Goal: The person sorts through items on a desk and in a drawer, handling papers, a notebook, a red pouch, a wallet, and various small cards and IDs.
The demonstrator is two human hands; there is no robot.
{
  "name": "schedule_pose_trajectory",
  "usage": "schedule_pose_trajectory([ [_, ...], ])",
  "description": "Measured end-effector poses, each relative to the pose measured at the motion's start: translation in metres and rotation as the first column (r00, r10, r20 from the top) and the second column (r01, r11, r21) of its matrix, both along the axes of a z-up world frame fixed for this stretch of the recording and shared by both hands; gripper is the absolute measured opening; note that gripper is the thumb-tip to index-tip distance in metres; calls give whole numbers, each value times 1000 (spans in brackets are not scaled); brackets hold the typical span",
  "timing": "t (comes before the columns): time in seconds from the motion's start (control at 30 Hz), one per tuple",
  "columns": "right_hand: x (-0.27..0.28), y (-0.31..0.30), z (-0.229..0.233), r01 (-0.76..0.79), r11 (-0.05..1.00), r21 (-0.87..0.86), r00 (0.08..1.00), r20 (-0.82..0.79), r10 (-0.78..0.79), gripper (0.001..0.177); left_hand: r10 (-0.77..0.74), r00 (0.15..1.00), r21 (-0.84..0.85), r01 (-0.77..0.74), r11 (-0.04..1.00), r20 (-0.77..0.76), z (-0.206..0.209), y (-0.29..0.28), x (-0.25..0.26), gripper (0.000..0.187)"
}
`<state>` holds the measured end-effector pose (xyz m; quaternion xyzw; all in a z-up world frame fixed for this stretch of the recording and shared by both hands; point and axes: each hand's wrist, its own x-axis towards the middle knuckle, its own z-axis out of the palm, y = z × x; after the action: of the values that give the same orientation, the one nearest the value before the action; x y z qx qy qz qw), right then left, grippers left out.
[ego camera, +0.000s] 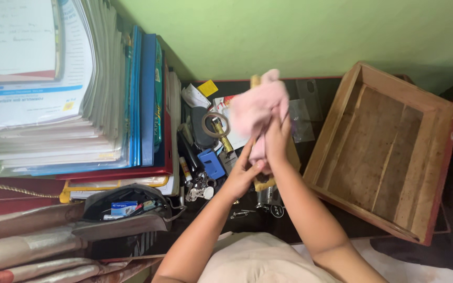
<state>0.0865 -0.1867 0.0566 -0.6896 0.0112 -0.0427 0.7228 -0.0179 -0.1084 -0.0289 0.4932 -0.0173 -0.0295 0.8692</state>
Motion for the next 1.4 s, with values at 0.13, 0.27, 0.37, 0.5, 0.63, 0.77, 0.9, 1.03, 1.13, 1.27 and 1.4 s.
schedule_pose_trajectory([
  [0.13, -27, 6, 9, -266, 949, -168, 931, 211, 298, 61, -35, 990, -391, -22, 920, -138, -4, 15, 11, 105],
  [0.27, -29, 3, -1, 2, 874, -486, 723, 605, 335, 42, -100, 977, 38, 109, 993, -188, -1, 41, -3, 91],
  [0.37, 8, 7, -2, -176, 984, 27, 889, 434, 147, 41, -99, 995, 210, 92, 973, 23, 24, 34, -5, 107],
  [0.5, 14, 14, 3, -87, 996, 26, 889, 453, 65, 49, -43, 999, 38, 43, 998, -2, 41, 29, -1, 112],
  [0.63, -17, 11, -2, -38, 868, -494, 826, 473, 306, 54, -59, 997, -519, 28, 854, -43, -3, 40, -14, 107],
  [0.77, -66, 13, -3, -293, 761, -579, 781, 314, 540, 43, -35, 988, -679, -79, 730, -152, -38, 68, -26, 80],
  [0.9, -80, -8, -8, -121, 796, -594, 567, 616, 546, 34, 165, 934, -603, -333, 725, -317, 3, 100, -21, 68],
  [1.03, -55, -36, -55, -76, 850, -521, 766, 515, 384, 23, 287, 937, -471, -348, 810, -198, 35, 130, -18, 88],
  [1.13, 4, -86, -76, 174, 895, -411, 815, 571, 104, 39, 377, 885, -141, -424, 894, -273, 25, 141, -15, 82],
  [1.27, 75, -140, -63, 326, 851, -410, 854, 513, -80, 41, 446, 849, 86, -441, 893, -284, -21, 143, -16, 65],
  [1.4, 102, -146, -53, 393, 692, -606, 841, 541, -3, 39, 542, 773, 327, -446, 833, -328, -73, 140, -12, 50],
])
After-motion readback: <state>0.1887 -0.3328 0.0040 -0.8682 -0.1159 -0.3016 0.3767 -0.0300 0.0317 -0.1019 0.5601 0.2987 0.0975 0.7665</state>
